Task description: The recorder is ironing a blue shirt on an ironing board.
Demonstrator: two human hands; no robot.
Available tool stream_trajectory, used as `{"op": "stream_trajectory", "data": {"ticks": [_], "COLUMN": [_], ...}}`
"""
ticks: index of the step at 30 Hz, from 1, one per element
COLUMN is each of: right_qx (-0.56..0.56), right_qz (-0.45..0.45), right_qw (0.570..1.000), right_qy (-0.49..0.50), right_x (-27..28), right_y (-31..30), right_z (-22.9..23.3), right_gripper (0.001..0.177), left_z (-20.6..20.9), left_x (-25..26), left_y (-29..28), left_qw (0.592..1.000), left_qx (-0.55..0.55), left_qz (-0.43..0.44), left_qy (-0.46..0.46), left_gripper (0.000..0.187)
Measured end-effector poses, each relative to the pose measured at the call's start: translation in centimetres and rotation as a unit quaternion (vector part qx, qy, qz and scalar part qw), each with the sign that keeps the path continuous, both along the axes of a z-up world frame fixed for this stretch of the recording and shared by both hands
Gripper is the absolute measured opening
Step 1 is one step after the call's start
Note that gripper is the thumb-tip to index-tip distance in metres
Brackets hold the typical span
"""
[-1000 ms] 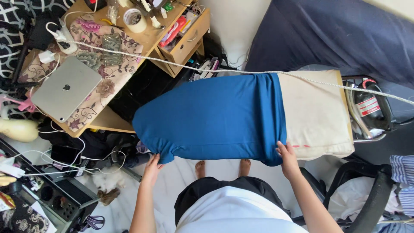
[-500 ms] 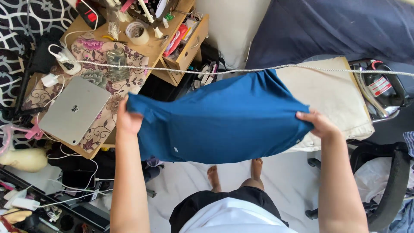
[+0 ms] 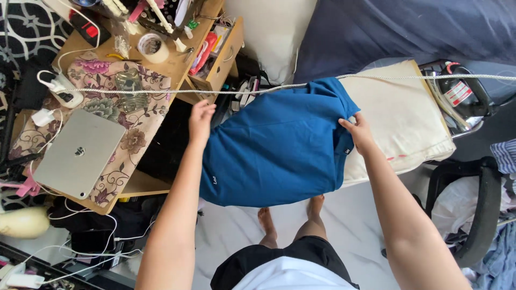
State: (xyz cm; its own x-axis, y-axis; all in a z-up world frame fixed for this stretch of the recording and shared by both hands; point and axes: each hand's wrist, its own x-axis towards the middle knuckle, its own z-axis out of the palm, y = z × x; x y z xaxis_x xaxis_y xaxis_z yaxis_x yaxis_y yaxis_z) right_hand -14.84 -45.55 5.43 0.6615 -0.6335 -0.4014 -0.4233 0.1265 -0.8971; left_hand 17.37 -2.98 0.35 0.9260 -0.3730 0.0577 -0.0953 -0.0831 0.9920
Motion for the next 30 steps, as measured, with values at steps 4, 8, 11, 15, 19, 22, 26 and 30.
{"op": "stream_trajectory", "data": {"ticks": [4, 8, 11, 15, 19, 22, 26, 30], "right_qx": [0.092, 0.186, 0.206, 0.278, 0.258, 0.224, 0.193, 0.153], "right_qz": [-0.003, 0.048, 0.019, -0.027, 0.085, 0.200, 0.214, 0.173], "right_qw": [0.995, 0.979, 0.978, 0.955, 0.962, 0.951, 0.950, 0.969], "right_qy": [0.021, 0.063, 0.010, -0.103, -0.006, 0.074, 0.121, 0.085], "right_x": [-3.0, -6.5, -8.3, -9.9, -14.4, -17.0, -18.4, -17.9], "right_y": [3.0, 5.5, 5.8, 7.1, 9.8, 12.5, 12.7, 8.2], "right_z": [2.2, 0.0, -1.8, 3.7, 1.2, -2.2, -4.3, 1.6], "right_gripper": [0.054, 0.045, 0.045, 0.046, 0.037, 0.037, 0.048, 0.057], "left_z": [2.4, 8.2, 9.0, 7.7, 13.9, 15.0, 13.5, 11.1], "left_x": [-7.3, -15.9, -20.8, -22.5, -21.6, -20.5, -18.4, -14.7], "left_y": [-10.1, -18.7, -24.1, -29.9, -33.0, -35.7, -38.5, -40.3], "left_qw": [0.988, 0.936, 0.847, 0.749, 0.755, 0.764, 0.761, 0.761], "left_qx": [0.072, 0.115, 0.143, 0.163, 0.230, 0.189, 0.218, 0.241], "left_qz": [-0.111, -0.299, -0.423, -0.410, -0.505, -0.483, -0.461, -0.407], "left_qy": [-0.075, -0.148, -0.290, -0.495, -0.349, -0.384, -0.401, -0.444], "left_gripper": [0.034, 0.047, 0.053, 0.023, 0.021, 0.022, 0.022, 0.015]}}
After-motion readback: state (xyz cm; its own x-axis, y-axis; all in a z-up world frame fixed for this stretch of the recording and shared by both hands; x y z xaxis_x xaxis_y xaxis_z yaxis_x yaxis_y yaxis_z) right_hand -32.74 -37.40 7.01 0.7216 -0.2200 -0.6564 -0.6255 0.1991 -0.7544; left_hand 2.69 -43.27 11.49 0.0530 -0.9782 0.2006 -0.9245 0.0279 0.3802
